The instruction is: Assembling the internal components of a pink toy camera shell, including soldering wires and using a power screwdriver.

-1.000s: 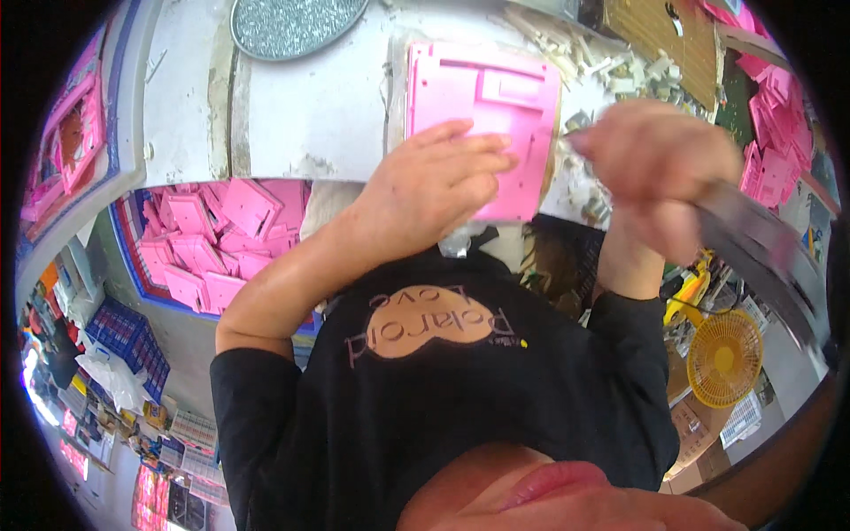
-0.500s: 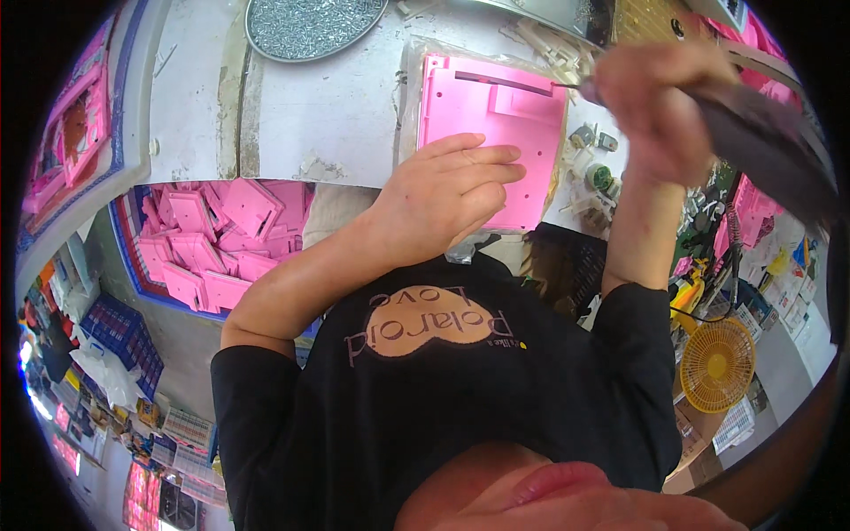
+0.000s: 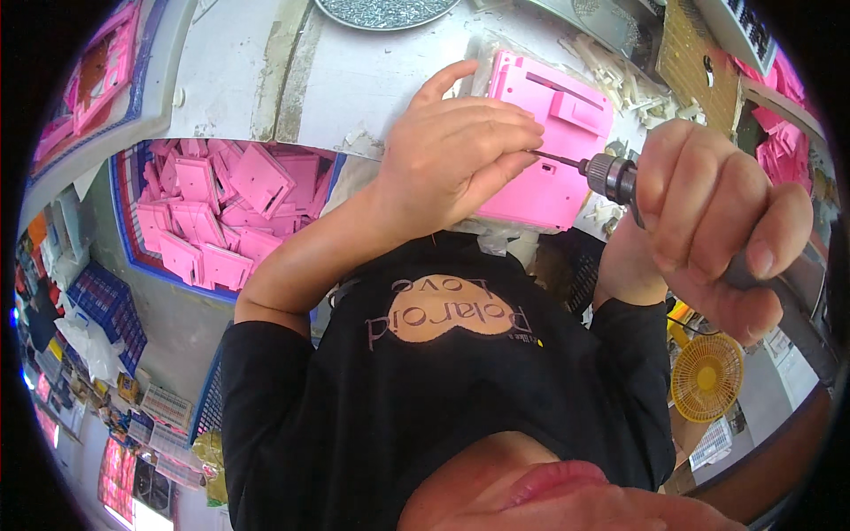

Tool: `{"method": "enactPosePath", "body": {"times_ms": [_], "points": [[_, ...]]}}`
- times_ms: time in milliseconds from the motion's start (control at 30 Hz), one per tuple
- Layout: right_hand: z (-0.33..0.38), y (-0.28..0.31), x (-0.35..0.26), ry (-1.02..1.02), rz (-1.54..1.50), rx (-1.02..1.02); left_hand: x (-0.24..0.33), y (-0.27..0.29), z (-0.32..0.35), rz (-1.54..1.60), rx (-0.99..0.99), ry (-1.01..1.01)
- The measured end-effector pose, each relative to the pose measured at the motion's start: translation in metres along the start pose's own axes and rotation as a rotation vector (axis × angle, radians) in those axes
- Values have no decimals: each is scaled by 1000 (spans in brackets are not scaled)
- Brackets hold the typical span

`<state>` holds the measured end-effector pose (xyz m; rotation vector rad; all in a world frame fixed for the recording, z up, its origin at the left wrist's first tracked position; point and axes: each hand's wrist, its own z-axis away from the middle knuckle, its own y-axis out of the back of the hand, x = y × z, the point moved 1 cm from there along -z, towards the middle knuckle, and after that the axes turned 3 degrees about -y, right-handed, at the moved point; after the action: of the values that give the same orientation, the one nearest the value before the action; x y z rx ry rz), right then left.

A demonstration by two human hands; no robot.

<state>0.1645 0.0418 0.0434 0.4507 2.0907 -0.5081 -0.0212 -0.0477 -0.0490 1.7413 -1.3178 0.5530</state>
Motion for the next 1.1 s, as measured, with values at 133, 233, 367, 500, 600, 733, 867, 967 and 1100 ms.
{"method": "enactPosePath", "body": {"times_ms": [133, 233, 367, 500, 600, 733, 867, 967, 1100], "points": [[-7, -5, 2, -64, 63, -8, -9, 10, 0, -67, -25, -57], [-11, -8, 4, -72, 123, 28, -16, 20, -5, -132, -14, -97], [-16, 5, 24, -17, 175, 208, -68, 59, -41, -453, 127, -4], [-21, 17, 56, -16, 155, 305, -85, 74, -46, -816, 10, 136], [-16, 21, 61, -48, 127, 298, -95, 74, -42, -716, 59, 125], [-16, 22, 70, -57, 124, 322, -101, 73, -39, -740, 64, 222], [-16, 27, 75, -89, 131, 286, -114, 71, -40, -826, 50, 162], [-14, 21, 79, -104, 139, 349, -114, 75, -45, -812, -50, 217], [-16, 23, 79, -67, 126, 291, -113, 73, -49, -768, -89, 255]]}}
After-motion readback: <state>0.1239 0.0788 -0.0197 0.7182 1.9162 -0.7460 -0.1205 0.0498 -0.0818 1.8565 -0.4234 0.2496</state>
